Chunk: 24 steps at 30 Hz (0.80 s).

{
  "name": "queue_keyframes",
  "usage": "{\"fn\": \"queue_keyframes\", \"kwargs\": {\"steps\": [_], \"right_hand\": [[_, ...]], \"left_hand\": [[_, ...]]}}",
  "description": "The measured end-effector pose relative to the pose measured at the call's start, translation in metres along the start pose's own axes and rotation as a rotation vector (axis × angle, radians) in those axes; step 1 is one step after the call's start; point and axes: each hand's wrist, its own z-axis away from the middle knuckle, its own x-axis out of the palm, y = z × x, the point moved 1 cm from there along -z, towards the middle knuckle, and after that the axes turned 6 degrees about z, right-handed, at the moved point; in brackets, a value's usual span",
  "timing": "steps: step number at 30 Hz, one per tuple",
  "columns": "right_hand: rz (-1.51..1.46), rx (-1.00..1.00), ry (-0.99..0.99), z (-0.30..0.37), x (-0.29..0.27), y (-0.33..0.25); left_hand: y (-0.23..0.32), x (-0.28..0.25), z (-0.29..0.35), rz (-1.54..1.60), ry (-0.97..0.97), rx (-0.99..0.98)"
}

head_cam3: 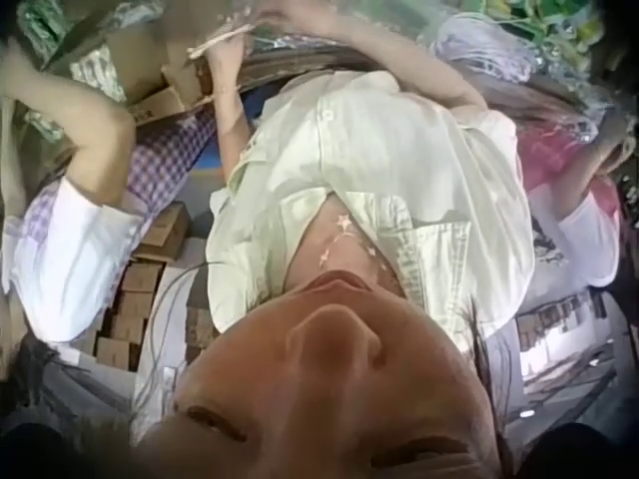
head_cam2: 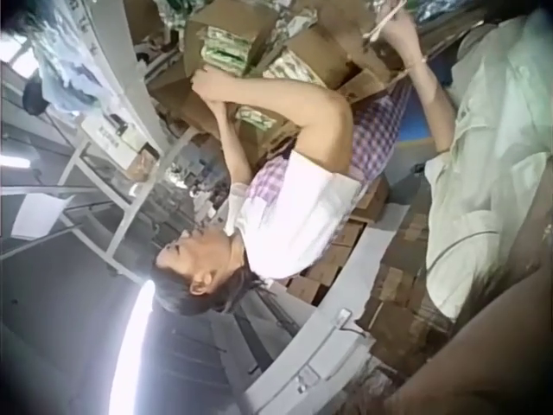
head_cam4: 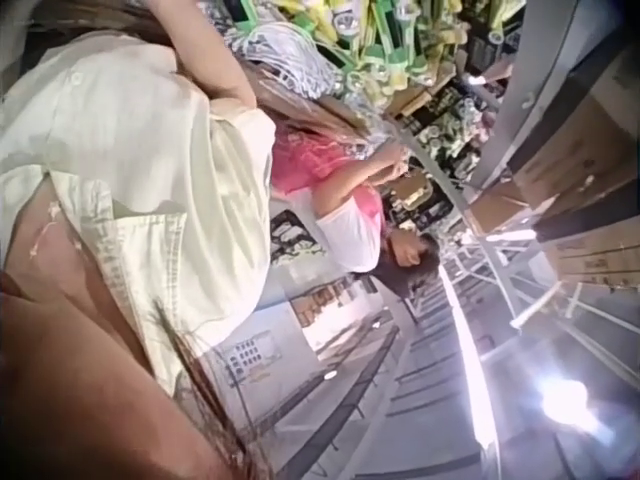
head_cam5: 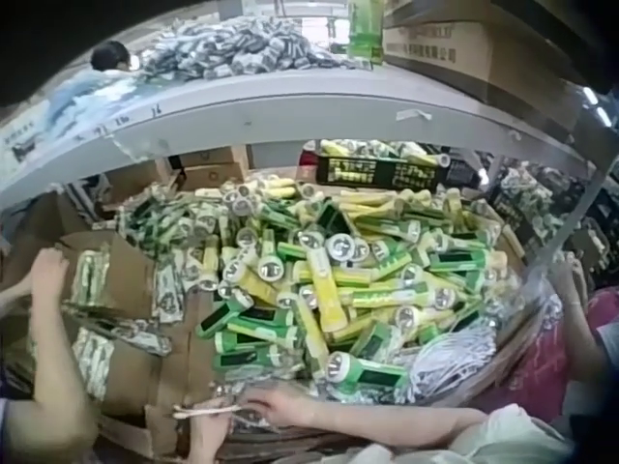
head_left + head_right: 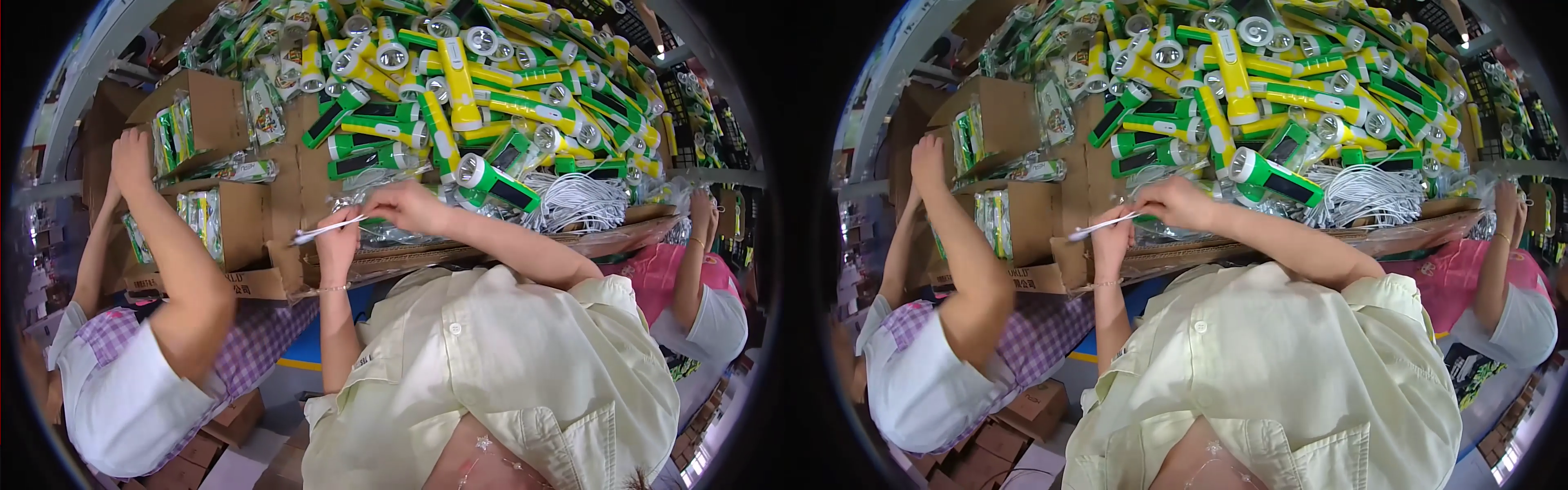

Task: Packaging flashlights into plastic bags and boxes at an assembly line.

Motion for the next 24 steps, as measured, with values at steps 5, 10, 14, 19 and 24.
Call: {"fn": "queue_keyframes", "kwargs": {"steps": [5, 10, 14, 19, 24], "right_hand": [[0.843, -0.238, -0.350, 0.011, -0.036, 0.012], [1.309, 0.150, -0.604, 0.001, -0.036, -0.007], [1.352, 0.147, -0.567, 0.006, -0.022, 0.005], [1.189, 0.076, -0.531, -0.015, -0.037, -0.026], [0.718, -0.179, -0.001, -0.019, 0.000, -0.017]], "left_hand": [[-0.010, 0.001, -0.001, -0.004, 0.180, -0.006], [0.005, 0.007, 0.004, -0.398, 0.172, 0.190], [0.007, 0.004, 0.001, -0.568, 0.176, 0.203], [-0.034, -0.003, 0.001, 0.116, -0.029, 0.016], [-0.037, -0.003, -0.004, -0.090, 0.076, 0.123]]}}
